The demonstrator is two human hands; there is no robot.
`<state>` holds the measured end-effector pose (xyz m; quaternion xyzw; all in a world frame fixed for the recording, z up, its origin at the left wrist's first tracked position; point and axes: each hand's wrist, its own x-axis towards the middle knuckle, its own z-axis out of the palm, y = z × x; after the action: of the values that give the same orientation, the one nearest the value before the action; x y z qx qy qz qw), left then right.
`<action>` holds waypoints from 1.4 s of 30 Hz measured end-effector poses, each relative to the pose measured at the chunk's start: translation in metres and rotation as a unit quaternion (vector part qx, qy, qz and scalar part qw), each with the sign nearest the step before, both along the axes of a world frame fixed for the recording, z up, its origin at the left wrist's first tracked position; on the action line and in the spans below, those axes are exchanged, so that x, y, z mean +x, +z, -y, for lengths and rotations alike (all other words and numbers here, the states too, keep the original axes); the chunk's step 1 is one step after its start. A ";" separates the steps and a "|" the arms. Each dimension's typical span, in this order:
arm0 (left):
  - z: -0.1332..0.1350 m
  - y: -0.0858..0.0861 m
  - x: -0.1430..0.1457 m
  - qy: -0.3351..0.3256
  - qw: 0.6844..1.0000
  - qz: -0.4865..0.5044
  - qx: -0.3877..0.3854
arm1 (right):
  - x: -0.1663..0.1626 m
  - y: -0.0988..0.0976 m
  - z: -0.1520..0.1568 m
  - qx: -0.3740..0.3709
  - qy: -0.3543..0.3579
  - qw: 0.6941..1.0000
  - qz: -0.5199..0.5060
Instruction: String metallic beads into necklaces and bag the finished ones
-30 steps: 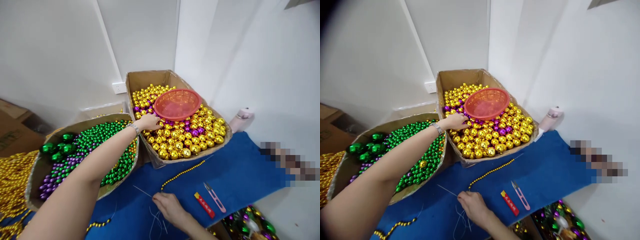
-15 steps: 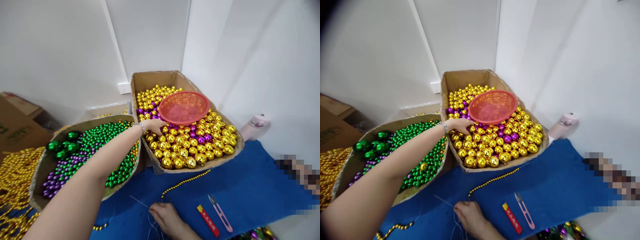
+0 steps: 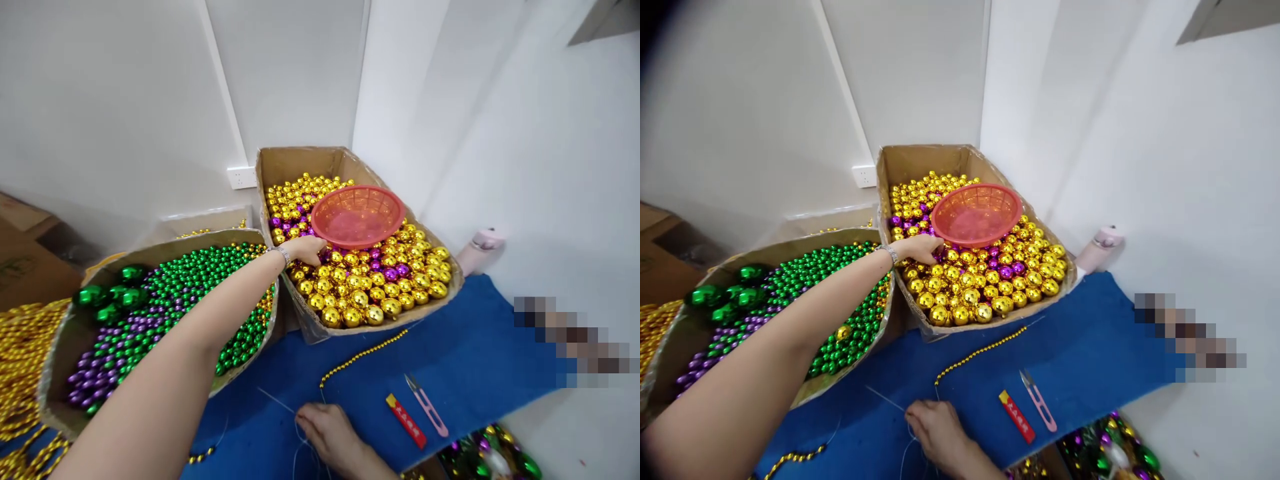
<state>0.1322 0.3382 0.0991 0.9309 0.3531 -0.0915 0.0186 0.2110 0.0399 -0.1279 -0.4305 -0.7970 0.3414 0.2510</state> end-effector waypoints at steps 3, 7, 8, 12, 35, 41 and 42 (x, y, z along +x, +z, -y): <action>0.014 0.014 -0.007 -0.001 0.998 0.040 0.039 | 0.002 -0.001 0.001 -0.005 -0.009 1.000 -0.004; 0.060 0.032 -0.056 0.001 0.972 0.204 0.119 | 0.009 0.003 0.001 -0.016 -0.022 1.000 -0.010; 0.075 0.032 -0.074 0.006 0.967 0.230 0.110 | 0.011 0.004 0.001 -0.018 -0.023 0.999 -0.013; 0.132 0.005 -0.155 0.096 0.967 0.235 -0.002 | 0.015 0.008 -0.001 -0.035 -0.015 0.999 -0.032; 0.032 0.003 0.023 -0.031 0.991 0.117 -0.050 | 0.006 0.010 0.010 -0.024 -0.036 0.999 -0.016; 0.012 -0.003 0.023 0.006 0.984 0.109 -0.139 | 0.009 0.004 0.012 -0.037 -0.032 0.998 -0.033; 0.011 -0.004 0.021 0.014 0.981 0.114 -0.156 | 0.009 0.004 0.012 -0.037 -0.029 0.998 -0.034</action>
<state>0.1529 0.3269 0.0950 0.9158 0.3432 -0.0388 0.2049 0.2199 0.0283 -0.1243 -0.4506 -0.7620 0.3777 0.2713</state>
